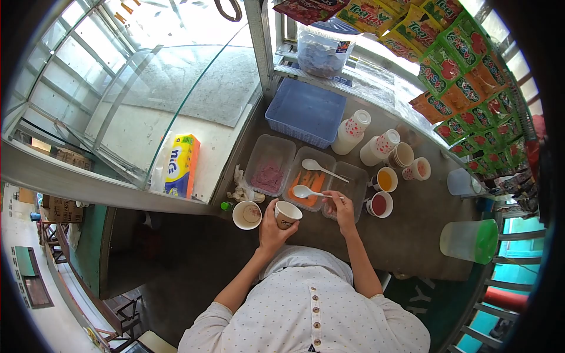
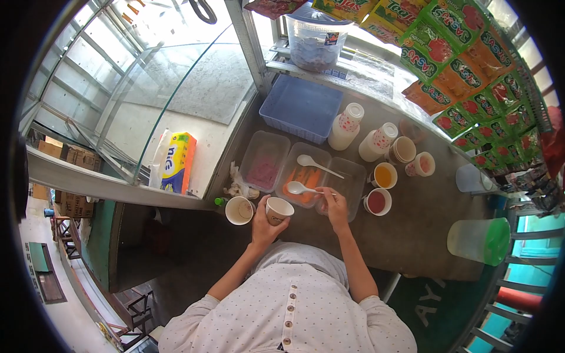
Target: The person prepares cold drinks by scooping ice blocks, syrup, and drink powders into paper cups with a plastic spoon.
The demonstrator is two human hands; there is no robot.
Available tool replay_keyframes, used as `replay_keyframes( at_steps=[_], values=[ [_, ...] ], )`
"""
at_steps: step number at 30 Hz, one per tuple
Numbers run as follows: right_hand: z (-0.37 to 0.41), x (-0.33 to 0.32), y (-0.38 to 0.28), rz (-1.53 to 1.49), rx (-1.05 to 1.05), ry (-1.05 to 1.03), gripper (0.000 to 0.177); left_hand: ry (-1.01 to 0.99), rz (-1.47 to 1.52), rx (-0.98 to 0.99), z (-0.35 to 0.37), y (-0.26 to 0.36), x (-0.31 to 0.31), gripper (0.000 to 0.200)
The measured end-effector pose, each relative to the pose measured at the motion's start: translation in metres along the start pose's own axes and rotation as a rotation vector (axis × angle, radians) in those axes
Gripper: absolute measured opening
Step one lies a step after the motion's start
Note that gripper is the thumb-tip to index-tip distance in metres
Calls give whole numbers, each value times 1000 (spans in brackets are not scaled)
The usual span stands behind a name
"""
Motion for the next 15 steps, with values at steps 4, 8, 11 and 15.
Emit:
replay_keyframes(
  at_steps=[4,8,11,15],
  values=[
    [7,-4,-15,-97,36,0,34,-2,15,21,0,6,-2,80],
    [14,-3,-27,1,43,-318,30,-12,11,38,-1,1,2,79],
    [13,1,-26,-10,38,-276,29,-33,12,19,-2,2,1,77],
    [0,-1,-11,56,-22,-45,32,-20,-10,10,-1,2,0,74]
  ],
)
Point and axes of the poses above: each hand's wrist, its own z-axis away from the middle knuckle, its own x-axis out of the palm, y = z × x, the point moved 1 cm from there along -z, towards the middle knuckle, and after that the axes turned 11 degrees about -z, right-handed, at the moved point
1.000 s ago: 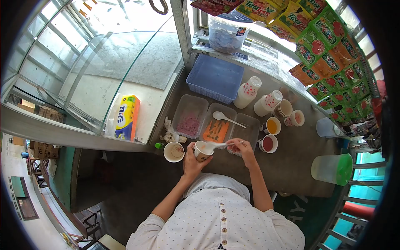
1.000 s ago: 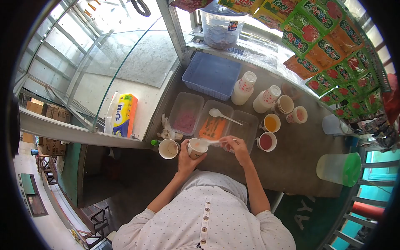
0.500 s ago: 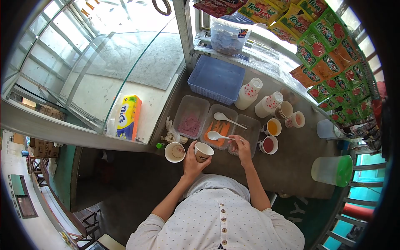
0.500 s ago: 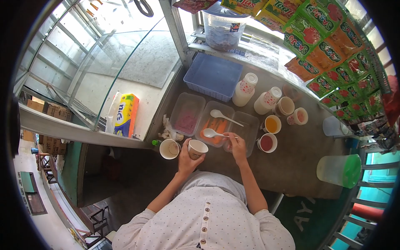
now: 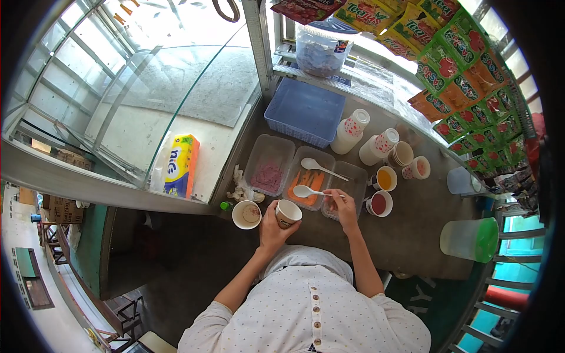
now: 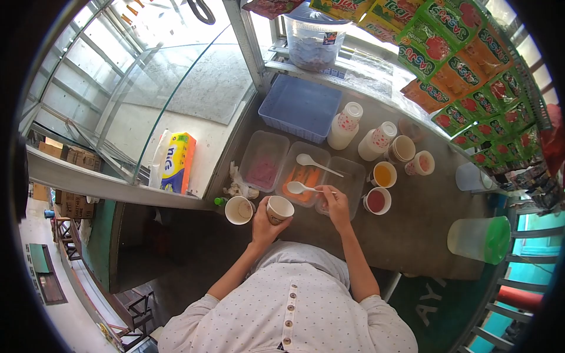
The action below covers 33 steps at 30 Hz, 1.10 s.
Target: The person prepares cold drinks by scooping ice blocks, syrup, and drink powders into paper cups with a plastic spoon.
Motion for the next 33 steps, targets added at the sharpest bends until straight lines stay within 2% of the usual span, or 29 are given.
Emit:
replay_keyframes(
  at_steps=[3,9,13,15,16,18,19,21,25,28,30,33],
  values=[
    [-3,4,12,62,12,-110,32,31,-32,38,0,-3,1,74],
    [2,2,-1,-81,35,-22,33,38,-29,31,1,-5,2,75],
    [12,-1,-18,-141,82,-75,31,33,-41,43,2,-2,2,77],
    [14,0,-23,3,86,-399,29,30,-49,50,1,0,1,78],
    [14,2,-22,3,84,-399,29,37,-51,53,1,1,1,79],
    [13,4,-17,-123,73,-236,29,45,-54,57,0,3,0,80],
    [10,4,-13,-123,72,-237,29,45,-58,59,-1,4,-1,80],
    [1,1,-3,-82,-5,-70,29,47,-62,61,0,4,-1,80],
    [-4,1,15,44,18,-80,31,23,-43,36,0,2,0,79],
    [-3,2,15,-39,43,-71,32,36,-54,41,1,1,1,79],
    [-1,0,7,-87,61,5,32,48,-63,43,0,2,0,79],
    [5,-1,-10,-120,81,-33,31,58,-73,53,-1,6,-1,78]
  ],
)
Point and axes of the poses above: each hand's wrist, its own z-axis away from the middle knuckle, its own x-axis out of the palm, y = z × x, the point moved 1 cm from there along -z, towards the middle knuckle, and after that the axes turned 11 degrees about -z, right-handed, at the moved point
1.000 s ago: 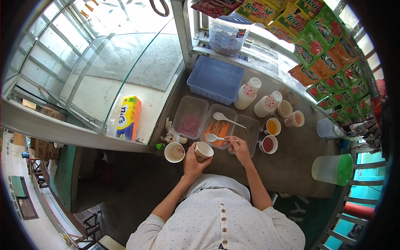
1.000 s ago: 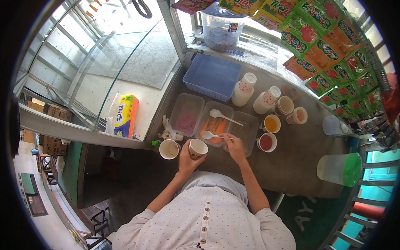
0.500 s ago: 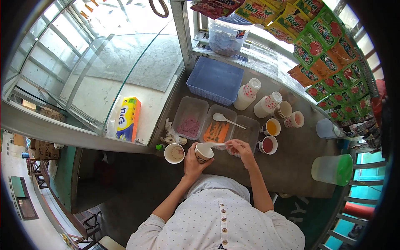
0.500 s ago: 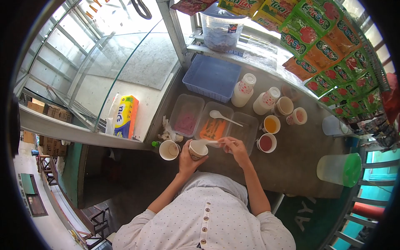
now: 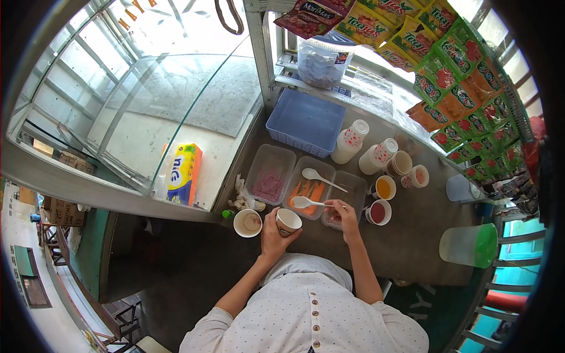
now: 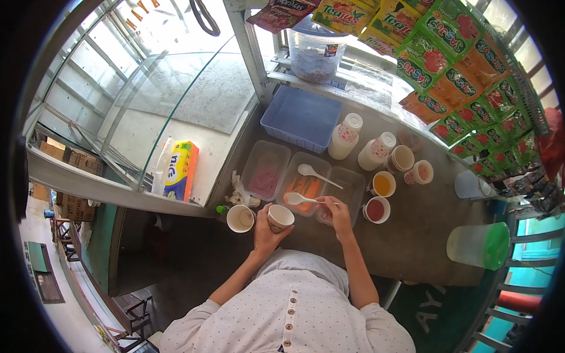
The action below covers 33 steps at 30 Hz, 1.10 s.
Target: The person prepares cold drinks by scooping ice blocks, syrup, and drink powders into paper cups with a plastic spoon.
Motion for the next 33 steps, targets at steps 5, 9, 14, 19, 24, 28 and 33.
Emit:
replay_keyframes(
  at_steps=[5,9,14,19,24,28,33],
  values=[
    [9,3,-14,49,57,-250,27,-1,5,13,-2,-3,3,80],
    [7,6,-13,19,57,-225,26,-5,13,-6,-3,-1,2,80],
    [-8,3,10,31,-53,-10,29,-12,10,-8,-2,-1,1,79],
    [-17,-3,32,150,-67,27,30,-15,5,-8,-3,-2,1,80],
    [-14,-1,26,25,-50,66,31,-18,16,-11,-2,-2,0,80],
    [-4,-2,6,-54,-3,91,32,-14,23,7,-3,-2,0,79],
    [13,7,-20,106,43,-260,31,-18,45,12,-1,-2,0,79]
  ],
)
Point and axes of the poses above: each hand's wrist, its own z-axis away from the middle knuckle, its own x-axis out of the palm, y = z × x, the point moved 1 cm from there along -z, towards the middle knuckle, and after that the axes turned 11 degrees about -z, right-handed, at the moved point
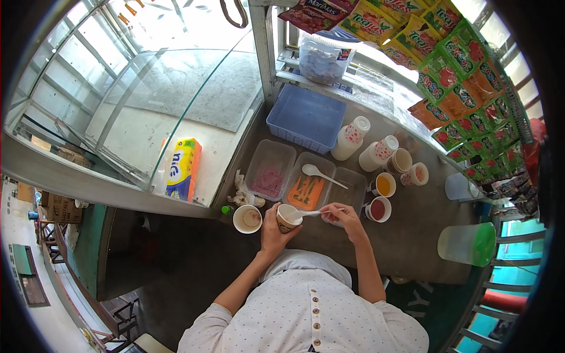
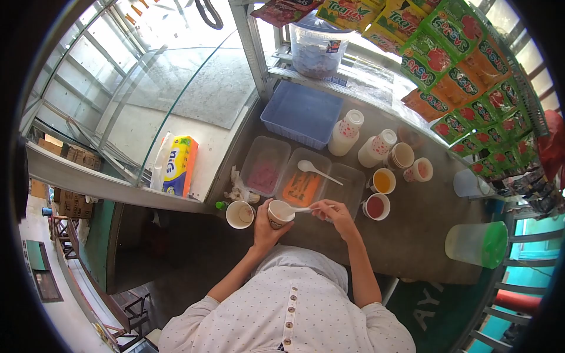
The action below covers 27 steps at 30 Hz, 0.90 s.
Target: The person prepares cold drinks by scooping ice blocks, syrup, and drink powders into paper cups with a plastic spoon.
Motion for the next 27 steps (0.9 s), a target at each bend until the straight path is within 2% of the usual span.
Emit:
replay_keyframes(
  at_steps=[4,6,7,9,11,13,14,21,27],
  values=[
    [2,3,-4,-1,11,16,31,4,20,34,2,2,-3,78],
    [-4,-6,3,-114,-72,234,31,15,58,18,4,3,-6,81],
    [-6,-9,5,-116,-70,236,31,12,56,17,7,4,-9,81],
    [-8,-6,0,-50,-90,343,30,20,91,128,16,9,-18,82],
    [-13,-9,10,-7,-109,326,30,21,127,165,29,-4,-22,82],
    [-19,-11,21,35,-130,304,30,63,120,445,40,-16,-26,86],
    [-20,-11,26,43,-110,305,30,108,138,472,42,-18,-27,87],
    [-26,-6,44,-1,-65,260,31,159,214,410,47,-23,-24,85],
    [-17,-6,22,-65,-86,220,29,198,267,326,40,-17,-16,85]
  ],
)
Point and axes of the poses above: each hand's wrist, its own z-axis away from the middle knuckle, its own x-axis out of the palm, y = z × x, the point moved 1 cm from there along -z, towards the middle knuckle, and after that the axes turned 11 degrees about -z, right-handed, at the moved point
